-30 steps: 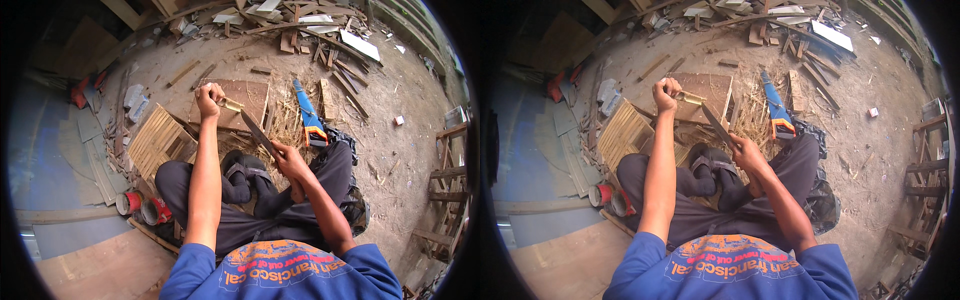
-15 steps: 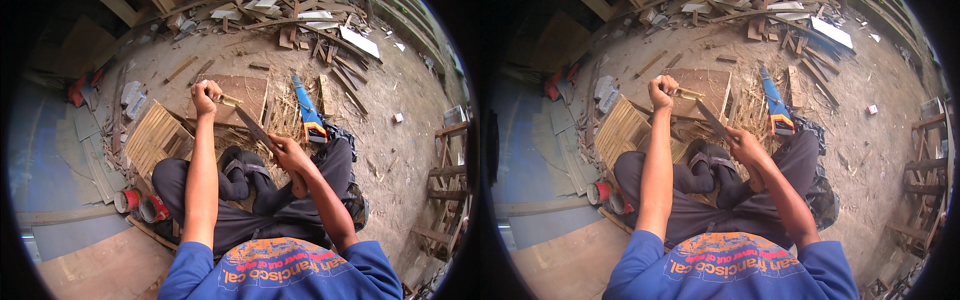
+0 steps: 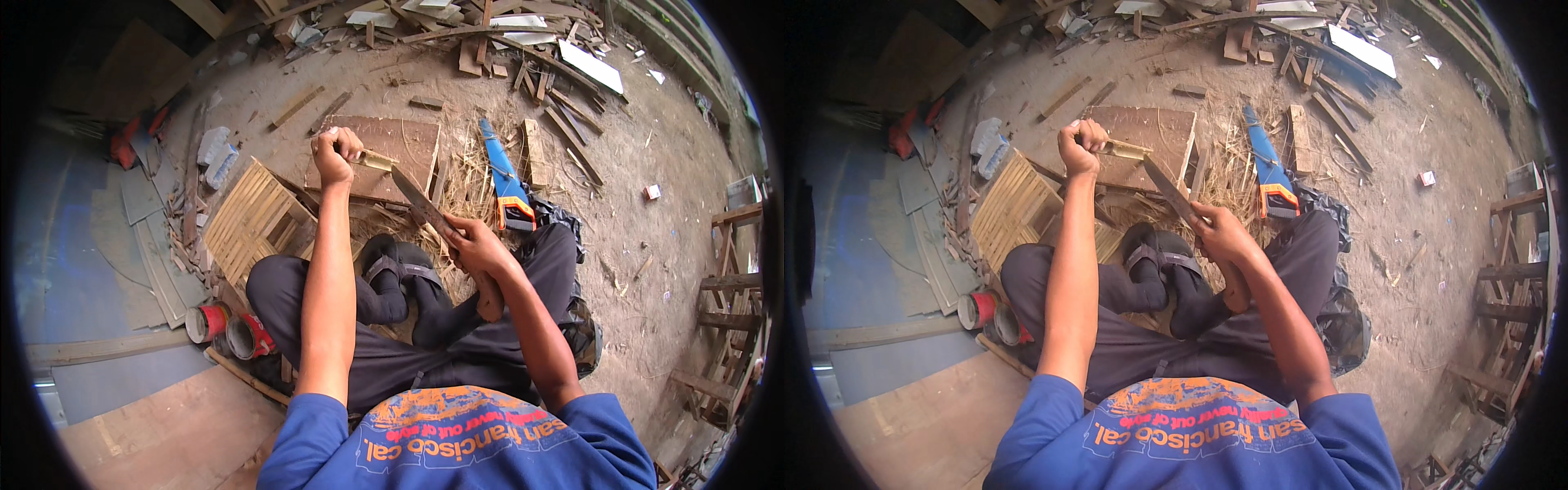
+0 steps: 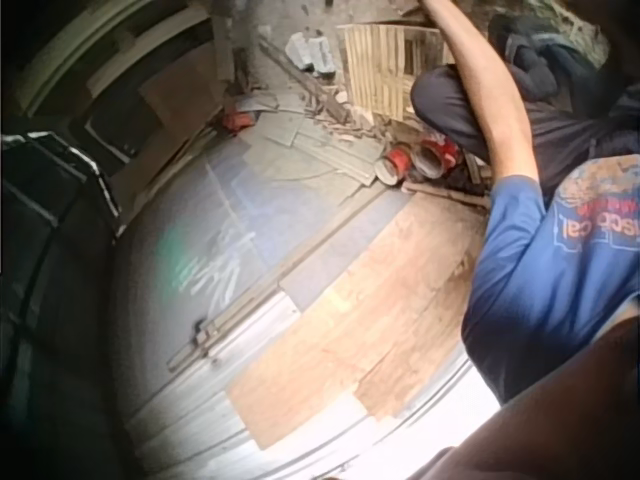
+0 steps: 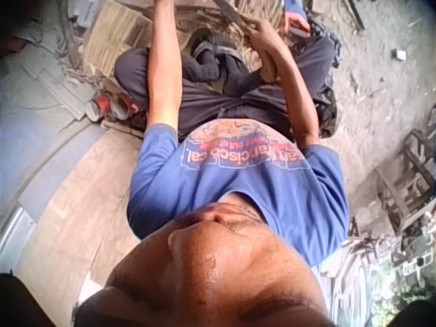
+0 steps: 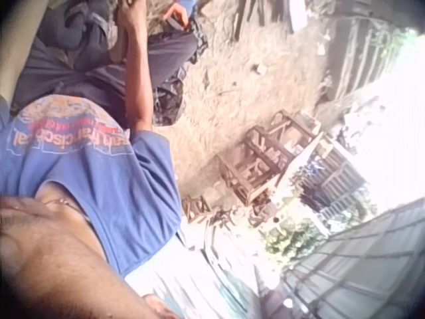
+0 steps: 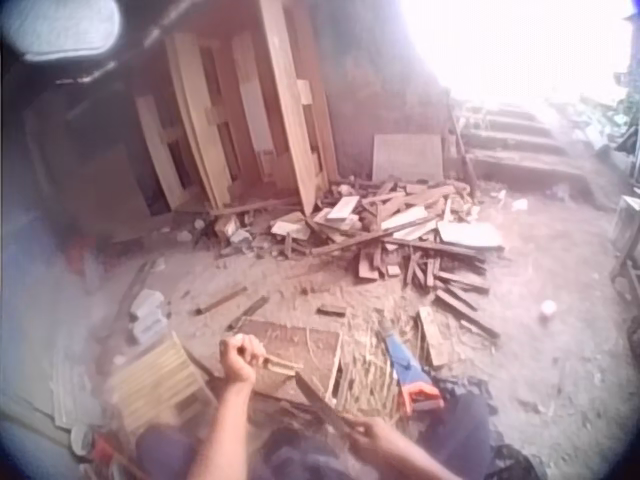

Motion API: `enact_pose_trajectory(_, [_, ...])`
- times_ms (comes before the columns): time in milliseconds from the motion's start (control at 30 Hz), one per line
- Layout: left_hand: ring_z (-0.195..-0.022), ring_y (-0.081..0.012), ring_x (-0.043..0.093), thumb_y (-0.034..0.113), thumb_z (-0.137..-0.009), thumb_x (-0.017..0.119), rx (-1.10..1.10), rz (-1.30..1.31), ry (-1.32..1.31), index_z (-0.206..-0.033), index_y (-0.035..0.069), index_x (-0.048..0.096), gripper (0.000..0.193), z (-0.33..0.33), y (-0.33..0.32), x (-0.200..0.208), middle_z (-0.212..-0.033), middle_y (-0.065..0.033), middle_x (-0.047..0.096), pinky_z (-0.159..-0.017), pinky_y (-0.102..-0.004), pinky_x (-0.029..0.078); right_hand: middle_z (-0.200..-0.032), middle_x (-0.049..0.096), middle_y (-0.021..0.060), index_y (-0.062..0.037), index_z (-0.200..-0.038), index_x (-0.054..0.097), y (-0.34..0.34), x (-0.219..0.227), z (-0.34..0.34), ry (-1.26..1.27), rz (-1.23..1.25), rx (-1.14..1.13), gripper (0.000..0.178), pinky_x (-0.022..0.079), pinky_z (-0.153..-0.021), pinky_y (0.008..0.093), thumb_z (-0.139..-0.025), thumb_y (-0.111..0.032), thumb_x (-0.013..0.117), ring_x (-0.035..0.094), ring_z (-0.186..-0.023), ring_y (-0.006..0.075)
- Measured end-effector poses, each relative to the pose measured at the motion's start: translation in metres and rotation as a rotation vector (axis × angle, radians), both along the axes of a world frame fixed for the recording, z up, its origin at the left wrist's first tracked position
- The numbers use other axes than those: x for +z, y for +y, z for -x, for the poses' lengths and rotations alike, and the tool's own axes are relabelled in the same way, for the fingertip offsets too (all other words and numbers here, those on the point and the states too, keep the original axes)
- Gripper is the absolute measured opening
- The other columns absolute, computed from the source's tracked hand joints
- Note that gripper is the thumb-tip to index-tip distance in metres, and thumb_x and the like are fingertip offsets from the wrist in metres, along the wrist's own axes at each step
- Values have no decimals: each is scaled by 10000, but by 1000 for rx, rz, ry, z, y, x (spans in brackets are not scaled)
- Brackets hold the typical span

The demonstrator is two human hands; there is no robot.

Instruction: The person sits on the floor and assembles a small wooden structure using a hammer and nails. They then use a knife to shape and smooth wooden pieces, placing them into the structure.

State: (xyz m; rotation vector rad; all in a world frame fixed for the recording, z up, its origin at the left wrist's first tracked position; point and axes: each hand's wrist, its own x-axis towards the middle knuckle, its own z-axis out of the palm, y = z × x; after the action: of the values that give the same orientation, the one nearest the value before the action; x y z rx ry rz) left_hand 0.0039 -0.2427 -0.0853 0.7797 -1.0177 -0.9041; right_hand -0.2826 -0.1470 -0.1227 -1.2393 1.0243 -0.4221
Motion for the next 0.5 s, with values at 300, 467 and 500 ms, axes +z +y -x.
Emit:
enact_pose_trajectory(300, [-479,-156,253,275,-882,392,37,31,23,-521,114,280,411,-5,0,-8,-498,-24,278,-517,-336,288,-638,537,0,-86,-1453,501,2,21,-15,-56,-55,9,440,453,-474,285,-1037,-219,552,531,-534,94])
enact_pose_trajectory(467, [-476,-161,254,271,-882,389,40,-3,49,-520,116,273,411,-8,-2,-3,-498,-24,273,-519,-335,294,-655,537,-2,-76,-1455,498,-3,22,8,-2,-9,49,444,451,-476,282,-1040,-225,547,521,-534,92])
enact_pose_trajectory(500, [-475,-161,255,270,-883,391,35,-10,47,-520,114,273,412,-6,-1,-2,-498,-24,274,-519,-335,294,-657,538,-1,-73,-1450,503,-5,10,9,15,-2,33,441,451,-476,283,-1039,-227,548,521,-534,92])
